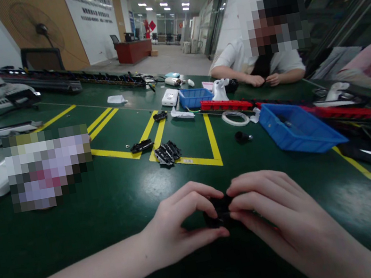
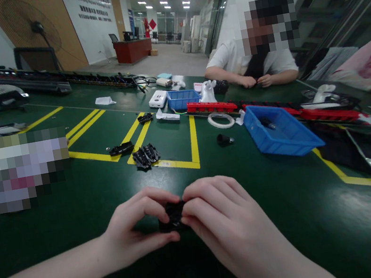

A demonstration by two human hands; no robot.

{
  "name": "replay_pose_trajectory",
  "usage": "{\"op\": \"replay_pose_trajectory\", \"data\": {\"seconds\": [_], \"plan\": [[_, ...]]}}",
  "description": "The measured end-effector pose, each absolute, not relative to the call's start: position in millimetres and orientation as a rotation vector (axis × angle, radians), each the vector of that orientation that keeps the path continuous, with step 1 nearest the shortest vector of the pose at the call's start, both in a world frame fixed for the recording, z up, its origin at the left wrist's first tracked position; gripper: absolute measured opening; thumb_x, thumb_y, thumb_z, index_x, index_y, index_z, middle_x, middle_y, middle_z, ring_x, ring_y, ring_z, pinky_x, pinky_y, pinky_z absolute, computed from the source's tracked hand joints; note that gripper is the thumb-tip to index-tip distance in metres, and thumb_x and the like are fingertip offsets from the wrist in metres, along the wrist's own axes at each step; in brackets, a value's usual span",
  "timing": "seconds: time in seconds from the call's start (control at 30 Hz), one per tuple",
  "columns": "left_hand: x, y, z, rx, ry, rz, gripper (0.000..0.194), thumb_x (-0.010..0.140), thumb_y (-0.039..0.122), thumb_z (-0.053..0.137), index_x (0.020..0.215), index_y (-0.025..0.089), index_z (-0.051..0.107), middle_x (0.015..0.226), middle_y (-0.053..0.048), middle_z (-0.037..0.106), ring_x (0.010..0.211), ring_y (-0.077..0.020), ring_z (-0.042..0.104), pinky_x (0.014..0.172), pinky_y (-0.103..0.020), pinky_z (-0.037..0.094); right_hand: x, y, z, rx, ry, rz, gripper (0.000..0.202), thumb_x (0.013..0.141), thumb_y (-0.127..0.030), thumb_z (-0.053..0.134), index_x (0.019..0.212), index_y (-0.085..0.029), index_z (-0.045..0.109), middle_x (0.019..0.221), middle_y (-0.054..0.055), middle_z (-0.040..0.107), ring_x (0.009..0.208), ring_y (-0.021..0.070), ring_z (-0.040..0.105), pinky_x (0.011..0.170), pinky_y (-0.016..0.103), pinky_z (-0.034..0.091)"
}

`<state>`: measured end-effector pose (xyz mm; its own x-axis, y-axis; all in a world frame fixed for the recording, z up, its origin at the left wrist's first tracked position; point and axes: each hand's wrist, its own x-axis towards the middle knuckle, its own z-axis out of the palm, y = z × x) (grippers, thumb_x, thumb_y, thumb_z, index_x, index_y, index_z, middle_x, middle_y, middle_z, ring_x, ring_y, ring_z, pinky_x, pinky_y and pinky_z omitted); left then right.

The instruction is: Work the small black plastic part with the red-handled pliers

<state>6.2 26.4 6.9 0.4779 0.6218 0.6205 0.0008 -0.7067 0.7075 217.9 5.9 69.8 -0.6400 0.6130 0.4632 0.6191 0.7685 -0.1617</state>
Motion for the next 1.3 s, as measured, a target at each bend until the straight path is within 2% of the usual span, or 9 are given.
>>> {"op": "replay_pose_trajectory", "data": {"seconds": [0.17, 0.43, 0.8, 0.93, 1.3], "plan": [[6.7, 27.0, 5.6, 2.064, 0.484, 1.256, 0.027, 0.078, 0.019, 0.076, 0.096, 0.017, 0.055, 0.113, -0.009, 0.064, 0.104, -0.0176, 0.063, 0.088, -0.029, 0.054, 215.4, 2.9, 69.8, -0.964, -2.424, 0.134, 0.010, 0.090, -0.016, 0.051, 0.091, -0.023, 0.058, 0.099, 0.005, 0.065, 0.095, 0.0175, 0.060, 0.080, 0.031, 0.049], [7.4, 27.0, 5.1, 2.009, 0.441, 1.296, 0.039, 0.078, 0.018, 0.076, 0.110, 0.016, 0.054, 0.114, -0.011, 0.065, 0.106, -0.0192, 0.063, 0.090, -0.031, 0.054, 212.1, 2.7, 73.8, -1.036, -2.372, 0.214, 0.012, 0.090, -0.016, 0.050, 0.089, -0.022, 0.060, 0.093, 0.005, 0.065, 0.083, 0.0154, 0.064, 0.069, 0.025, 0.052], [7.1, 27.8, 4.9, 1.995, 0.430, 1.254, 0.041, 0.077, 0.018, 0.076, 0.112, 0.016, 0.055, 0.112, -0.011, 0.065, 0.106, -0.0199, 0.063, 0.091, -0.032, 0.054, 212.5, 1.5, 68.4, -1.015, -2.424, 0.246, 0.012, 0.090, -0.014, 0.050, 0.089, -0.021, 0.059, 0.094, 0.005, 0.064, 0.082, 0.0131, 0.063, 0.067, 0.023, 0.051], [7.5, 28.1, 5.1, 2.022, 0.440, 1.247, 0.037, 0.078, 0.019, 0.076, 0.109, 0.015, 0.056, 0.111, -0.011, 0.066, 0.105, -0.0194, 0.063, 0.091, -0.032, 0.054, 209.8, 1.4, 65.8, -0.990, -2.450, 0.105, 0.013, 0.091, -0.014, 0.048, 0.090, -0.020, 0.059, 0.094, 0.005, 0.065, 0.083, 0.0137, 0.062, 0.068, 0.024, 0.050], [8.6, 28.2, 6.7, 2.047, 0.494, 1.183, 0.025, 0.080, 0.022, 0.073, 0.100, 0.015, 0.060, 0.110, -0.010, 0.064, 0.102, -0.0174, 0.063, 0.089, -0.029, 0.054, 211.7, 0.3, 67.8, -0.822, -2.622, -0.402, 0.024, 0.093, -0.009, 0.041, 0.089, -0.016, 0.063, 0.090, 0.007, 0.067, 0.087, 0.0183, 0.062, 0.086, 0.035, 0.045]]}}
